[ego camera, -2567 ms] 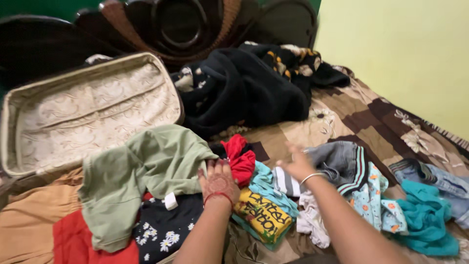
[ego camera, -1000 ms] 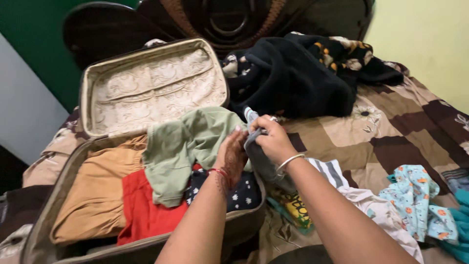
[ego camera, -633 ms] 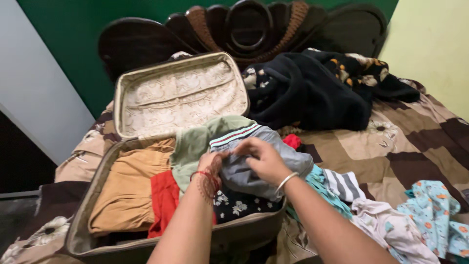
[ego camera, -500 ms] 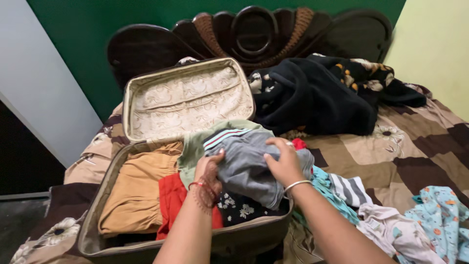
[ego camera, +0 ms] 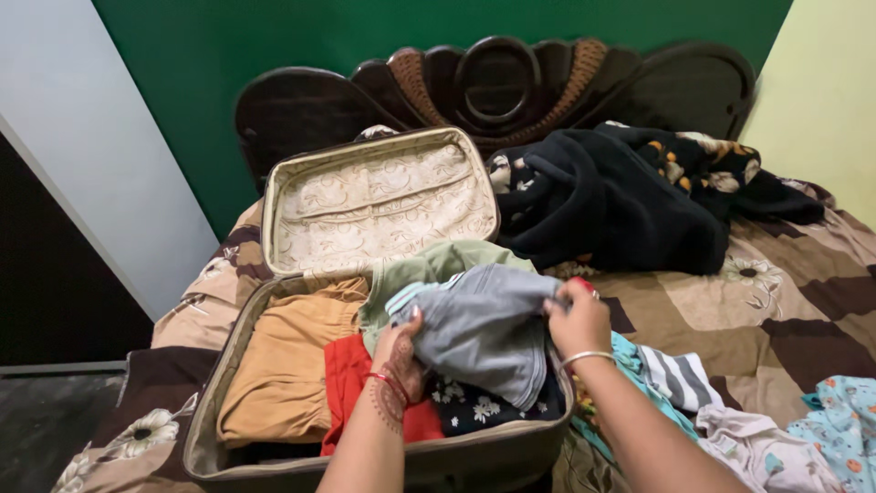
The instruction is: The person packs a suitcase by folding and arranging various items of clothing, including t-shirts and pants, into the main compartment of the luggage on a bed.
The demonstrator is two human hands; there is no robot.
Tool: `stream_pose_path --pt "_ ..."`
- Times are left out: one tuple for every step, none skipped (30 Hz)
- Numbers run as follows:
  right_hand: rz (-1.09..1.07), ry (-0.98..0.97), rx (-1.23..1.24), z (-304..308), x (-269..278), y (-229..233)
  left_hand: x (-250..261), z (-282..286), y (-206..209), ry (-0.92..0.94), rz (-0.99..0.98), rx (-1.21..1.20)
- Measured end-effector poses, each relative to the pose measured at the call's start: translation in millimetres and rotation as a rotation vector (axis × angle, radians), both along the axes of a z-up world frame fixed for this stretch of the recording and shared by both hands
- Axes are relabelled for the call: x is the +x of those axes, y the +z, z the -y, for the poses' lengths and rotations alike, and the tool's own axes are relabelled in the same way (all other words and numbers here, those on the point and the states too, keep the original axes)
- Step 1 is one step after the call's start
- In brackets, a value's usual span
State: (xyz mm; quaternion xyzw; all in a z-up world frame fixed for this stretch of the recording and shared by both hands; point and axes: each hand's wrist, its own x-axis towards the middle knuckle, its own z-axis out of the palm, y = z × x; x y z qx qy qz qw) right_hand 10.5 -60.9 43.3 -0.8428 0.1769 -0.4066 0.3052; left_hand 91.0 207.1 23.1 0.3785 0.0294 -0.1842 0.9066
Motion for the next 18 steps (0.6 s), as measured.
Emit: stream_pose_path --pt "0.090 0.010 -0.071 -1.8 5.4 16.7 1.8 0.4 13.5 0.028 0.055 -0.002" --pt "0.181 0.021 -0.141 -3.8 12.1 34.1 2.4 -1.4 26.3 0.074 0.063 -0.056" --pt "0.217 0.102 -0.096 -7.4 18.3 48.5 3.4 -3.9 37.7 0.120 0.071 -0.111" --pt "0.253 0.184 -0.053 -10.0 26.6 62.0 4.5 -5.0 45.8 0.166 0.079 -0.168" --pt "0.281 0.212 -0.224 -11.7 38.3 74.7 6.2 -5.5 49.8 0.261 0.055 -0.137" --pt "0.303 0.242 -0.393 -14.8 50.2 82.3 7.5 -9.6 48.6 0.357 0.014 -0.083" --pt "0.323 0.273 -0.562 -18.3 59.4 83.9 9.2 -14.9 43.3 0.431 -0.024 -0.015" --pt "0.202 0.283 -0.476 -23.2 63.8 77.5 9.2 -21.4 33.5 0.451 -0.073 0.074" --pt "0.082 0.291 -0.390 -28.6 66.2 67.7 7.5 -27.8 20.7 0.456 -0.132 0.159" --pt "-0.035 0.298 -0.305 -33.3 67.5 57.6 5.1 -34.5 7.5 0.449 -0.194 0.239" --pt "-0.132 0.303 -0.210 -38.7 64.4 44.2 2.9 -41.7 -4.5 0.394 -0.234 0.268" --pt "-0.230 0.308 -0.115 -45.1 58.0 29.1 -0.5 -48.0 -15.9 0.341 -0.268 0.274" --pt "-0.361 0.287 -0.030 -51.3 50.5 15.0 -2.9 -54.1 -24.8 0.297 -0.297 0.260" --pt "-0.496 0.263 0.058 -57.4 41.0 1.4 -4.7 -60.2 -31.9 0.260 -0.296 0.180" --pt "-0.564 0.203 0.043 -63.7 31.7 -10.5 -2.8 -66.7 -35.0 0.214 -0.279 0.081" --pt "-0.629 0.140 0.028 -69.8 22.7 -20.5 -1.1 -73.4 -36.4 0.145 -0.268 -0.041" --pt "-0.617 0.114 0.004 -75.7 15.6 -28.4 0.9 -77.6 -36.0 0.146 -0.250 -0.032" --pt "-0.600 0.087 -0.022 -79.7 11.3 -33.0 6.1 -78.9 -31.3 0.145 -0.225 -0.026"
